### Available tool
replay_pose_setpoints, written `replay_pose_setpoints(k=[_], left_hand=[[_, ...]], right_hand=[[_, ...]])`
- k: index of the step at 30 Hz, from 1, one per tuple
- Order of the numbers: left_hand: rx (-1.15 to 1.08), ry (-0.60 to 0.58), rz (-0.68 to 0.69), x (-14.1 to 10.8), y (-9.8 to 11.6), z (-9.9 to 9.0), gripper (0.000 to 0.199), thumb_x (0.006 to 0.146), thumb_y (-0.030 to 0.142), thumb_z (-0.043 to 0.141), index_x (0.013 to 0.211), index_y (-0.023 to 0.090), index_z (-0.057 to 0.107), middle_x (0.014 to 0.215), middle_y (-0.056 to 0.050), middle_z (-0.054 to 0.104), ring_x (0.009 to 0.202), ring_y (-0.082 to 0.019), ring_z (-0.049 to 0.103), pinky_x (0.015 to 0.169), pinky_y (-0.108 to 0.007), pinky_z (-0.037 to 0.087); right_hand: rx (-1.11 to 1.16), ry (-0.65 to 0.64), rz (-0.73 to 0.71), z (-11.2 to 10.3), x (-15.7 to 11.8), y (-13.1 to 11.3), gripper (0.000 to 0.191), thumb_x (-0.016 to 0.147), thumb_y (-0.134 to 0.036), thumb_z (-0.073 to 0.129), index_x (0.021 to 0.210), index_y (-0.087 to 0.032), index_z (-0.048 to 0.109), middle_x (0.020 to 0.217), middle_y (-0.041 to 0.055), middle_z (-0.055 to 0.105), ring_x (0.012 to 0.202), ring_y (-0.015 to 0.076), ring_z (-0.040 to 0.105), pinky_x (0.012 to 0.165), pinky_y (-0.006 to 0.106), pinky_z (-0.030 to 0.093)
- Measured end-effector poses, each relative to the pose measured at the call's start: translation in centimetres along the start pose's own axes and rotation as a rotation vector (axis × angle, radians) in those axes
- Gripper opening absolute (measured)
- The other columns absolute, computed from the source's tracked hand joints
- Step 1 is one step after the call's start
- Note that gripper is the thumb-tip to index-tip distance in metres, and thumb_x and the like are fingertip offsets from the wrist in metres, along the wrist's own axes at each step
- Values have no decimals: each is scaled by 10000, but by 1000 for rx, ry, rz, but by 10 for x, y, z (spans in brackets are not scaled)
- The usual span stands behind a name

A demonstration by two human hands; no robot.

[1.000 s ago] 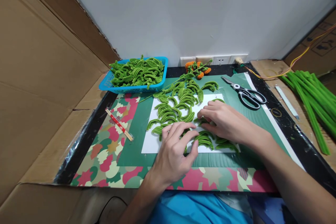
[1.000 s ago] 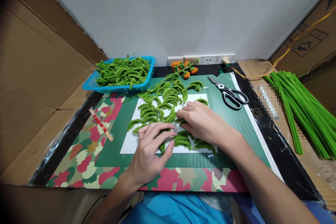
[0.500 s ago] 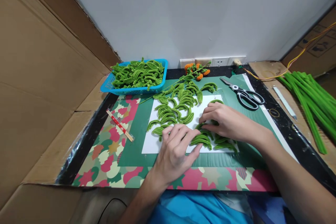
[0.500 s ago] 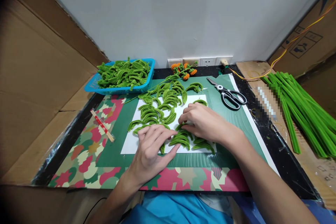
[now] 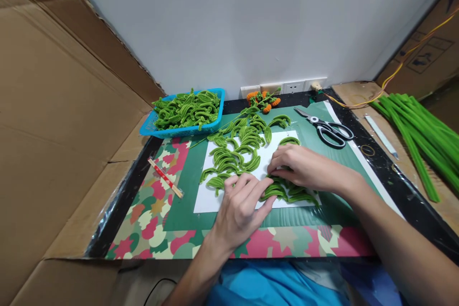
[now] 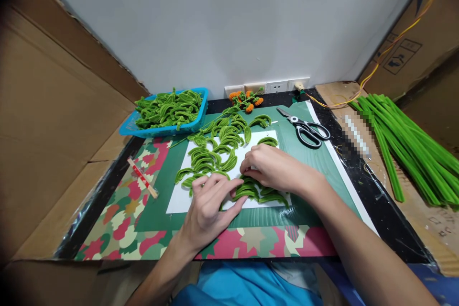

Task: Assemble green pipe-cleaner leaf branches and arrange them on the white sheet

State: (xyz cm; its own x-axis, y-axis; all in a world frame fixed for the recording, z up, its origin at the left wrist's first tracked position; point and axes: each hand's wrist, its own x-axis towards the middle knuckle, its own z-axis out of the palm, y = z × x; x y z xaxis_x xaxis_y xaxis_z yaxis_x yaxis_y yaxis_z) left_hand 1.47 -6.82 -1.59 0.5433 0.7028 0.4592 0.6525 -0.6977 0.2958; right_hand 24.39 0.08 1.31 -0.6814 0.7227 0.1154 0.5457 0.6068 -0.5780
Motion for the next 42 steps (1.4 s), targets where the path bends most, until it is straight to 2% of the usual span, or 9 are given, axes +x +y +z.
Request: replay_pose_setpoints(k=[4,14,18,21,23,27,31,36,42], left_hand=[[-12,16,-6,1,1,-2,241,1002,173,746,1232,184,676,848,19,713,877,-201,693,893,-387,332],[-56,-16,-28,-2,-3,-5,272,1025,197,707,1292,205,660,858,15,706,882,-195,684,899,-383,341],[-61,-13,-23,-3,-1,-6,279,1015,206,697,1292,201,660,1022,-30,742,979,-212,693,929,-387,353],[-48,-34,-69,-4,2,-7,322,1010,240,673,1330,202,659,1228,-87,726,1172,-256,670,1013,-412,355],[-34,-80,-90,-4,2,-7,433,1008,272,658,1434,205,615,1397,-113,685,1333,-292,609,1090,-445,328],[-15,-149,-43,-1,-2,-4,626,1011,261,620,1615,218,460,1600,-112,581,1486,-297,511,1187,-481,260],[20,-132,-16,0,-9,1,597,1009,256,622,1592,223,497,1560,-112,618,1450,-316,547,1189,-504,267],[35,-95,8,-1,-12,3,488,1024,248,611,1510,231,576,1507,-107,656,1405,-313,592,1164,-501,291],[0,-58,31,-1,-13,2,364,1025,179,586,1379,236,651,1510,-76,667,1398,-272,619,1198,-480,261]], right_hand=[[38,-65,1,2,2,-1,194,1044,-139,646,989,-193,824,956,81,811,922,223,739,821,300,480],[73,-19,-5,4,4,0,180,1044,-152,644,983,-183,810,957,83,808,901,216,727,827,307,483],[-23,147,30,-2,-1,8,197,1059,-187,608,987,-195,791,990,86,794,928,239,689,869,348,474],[-133,278,133,-9,-4,20,203,1061,-206,578,1053,-206,781,1034,93,795,955,275,672,874,391,468],[-193,296,184,-15,-1,27,222,1059,-205,558,1089,-210,778,1076,96,802,962,292,669,900,421,468],[-275,265,181,-20,13,32,265,1043,-164,560,1193,-192,776,1154,114,803,988,295,658,984,453,454],[-348,159,172,-19,30,29,346,1069,-161,551,1361,-218,730,1166,112,773,1044,290,608,963,421,431],[-391,86,162,-16,45,30,215,1056,-226,667,1228,-227,795,1097,96,752,1076,285,567,931,404,378],[-348,135,95,-8,48,36,136,1057,-205,671,1069,-213,806,1099,86,737,1064,261,552,941,384,391]])
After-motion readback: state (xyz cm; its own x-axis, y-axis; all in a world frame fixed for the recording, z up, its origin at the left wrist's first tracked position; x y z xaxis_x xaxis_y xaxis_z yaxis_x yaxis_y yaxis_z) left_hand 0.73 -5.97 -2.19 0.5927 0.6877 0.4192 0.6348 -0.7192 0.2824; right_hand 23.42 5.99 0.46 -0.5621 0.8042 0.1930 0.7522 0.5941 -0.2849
